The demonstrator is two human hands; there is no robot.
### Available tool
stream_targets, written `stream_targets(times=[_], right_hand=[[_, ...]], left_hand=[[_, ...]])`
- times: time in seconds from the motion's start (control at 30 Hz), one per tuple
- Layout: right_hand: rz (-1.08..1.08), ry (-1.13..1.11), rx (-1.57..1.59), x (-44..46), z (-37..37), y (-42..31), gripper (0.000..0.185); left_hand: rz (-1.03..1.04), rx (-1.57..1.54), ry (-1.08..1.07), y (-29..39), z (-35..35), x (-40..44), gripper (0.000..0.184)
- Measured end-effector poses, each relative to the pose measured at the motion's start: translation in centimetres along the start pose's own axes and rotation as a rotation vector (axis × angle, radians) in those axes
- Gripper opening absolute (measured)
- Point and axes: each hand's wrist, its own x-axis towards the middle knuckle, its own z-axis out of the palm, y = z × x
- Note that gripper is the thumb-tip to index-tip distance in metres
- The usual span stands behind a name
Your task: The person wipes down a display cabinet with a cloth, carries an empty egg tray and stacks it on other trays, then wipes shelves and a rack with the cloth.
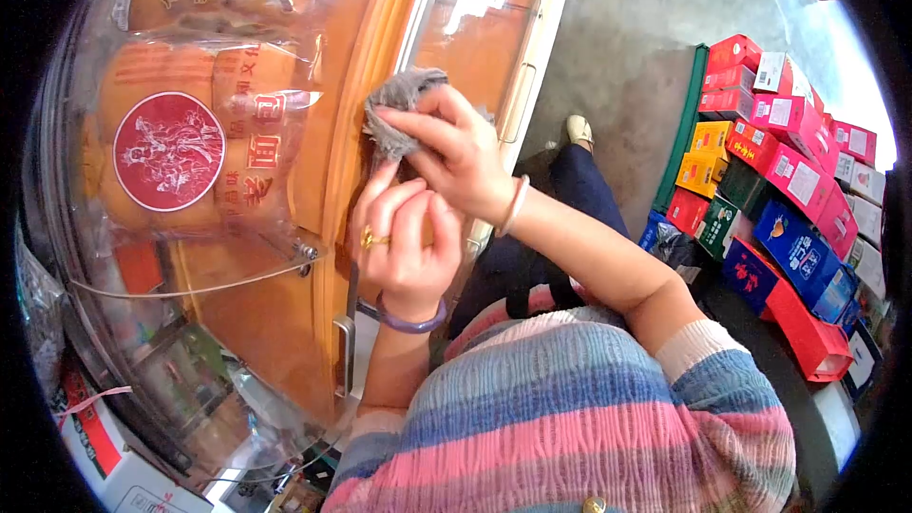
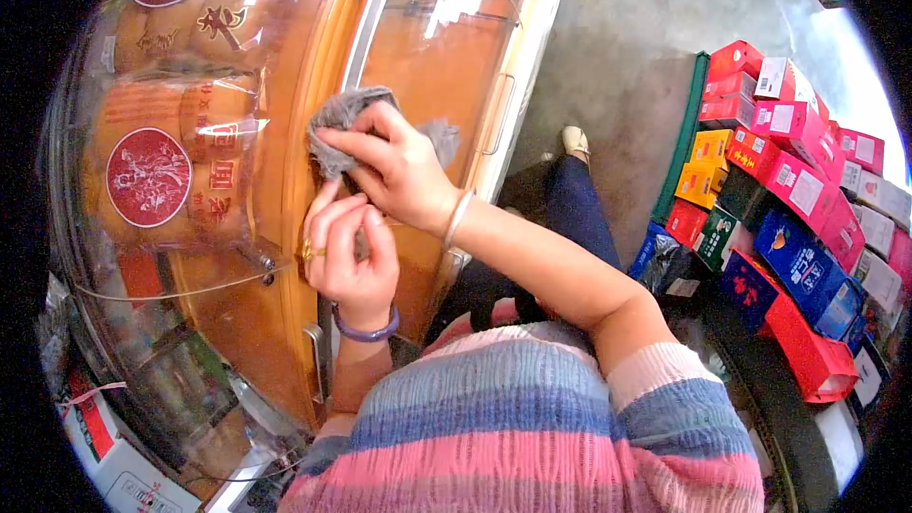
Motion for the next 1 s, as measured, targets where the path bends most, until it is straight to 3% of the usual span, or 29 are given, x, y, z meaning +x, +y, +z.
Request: stream_targets(times=[0.03, 0.13, 0.2, 0.27, 0.33, 0.4, 0.47, 0.53, 0.6, 0.67, 0.73, 0.8, 0.83, 0.93, 1.0], right_hand=[[0.033, -0.037, -0.034, 0.6, -0.6, 0.3, 0.038], [-0.069, 0.237, -0.092, 5.2, -0.8, 4.4, 0.028], [0.124, 0.337, 0.161, 8.1, -1.0, 6.3, 0.026], [0.224, 0.34, 0.221, 8.1, -0.6, 6.4, 0.024], [0.312, 0.225, 0.219, 5.1, 0.0, 3.8, 0.023], [0.259, 0.143, 0.174, 0.7, 1.5, 1.8, 0.025], [0.111, -0.102, 0.134, -2.1, 2.4, -0.3, 0.028], [0.173, -0.122, 0.245, -2.9, 3.8, 0.1, 0.026], [0.463, 0.031, 0.313, -2.5, 4.1, 1.3, 0.022], [0.7, 0.25, 0.63, -1.4, 3.2, 2.5, 0.025], [0.688, 0.359, 0.866, -1.1, 4.0, 2.2, 0.028], [0.643, 0.368, 0.89, -2.1, 6.7, 0.5, 0.025], [0.653, 0.265, 0.609, -2.7, 6.6, 0.1, 0.023], [0.459, 0.099, 0.598, -6.9, 8.1, -1.2, 0.019], [0.56, 0.161, 0.601, -6.6, 7.9, -1.3, 0.018]], left_hand=[[-0.016, -0.025, 0.031, -0.1, -0.1, -0.9, 0.003], [-0.002, -0.002, 0.002, 0.3, -1.3, -1.7, 0.002], [0.006, 0.025, -0.001, 0.1, -1.3, -2.4, 0.002], [-0.011, 0.0, -0.01, 0.4, -1.2, -3.0, 0.002], [-0.013, -0.021, -0.017, 0.3, -1.4, -3.4, 0.002], [-0.005, -0.036, -0.033, 0.6, -1.6, -4.0, 0.002], [0.002, -0.049, -0.019, 0.5, -1.8, -4.4, 0.003], [0.015, -0.063, -0.005, 0.3, -2.2, -4.6, 0.005], [0.039, -0.049, 0.007, -0.1, -3.2, -4.7, 0.006], [0.032, -0.045, 0.03, -0.3, -3.9, -5.2, 0.006], [0.004, -0.061, 0.004, -0.6, -3.8, -5.8, 0.005], [-0.011, -0.075, -0.033, -0.6, -3.5, -6.5, 0.004], [0.005, -0.098, -0.036, -0.7, -3.5, -6.6, 0.004], [-0.003, -0.142, -0.089, -0.5, -3.9, -7.3, 0.004], [0.027, -0.129, -0.091, -0.7, -3.7, -7.6, 0.003]])
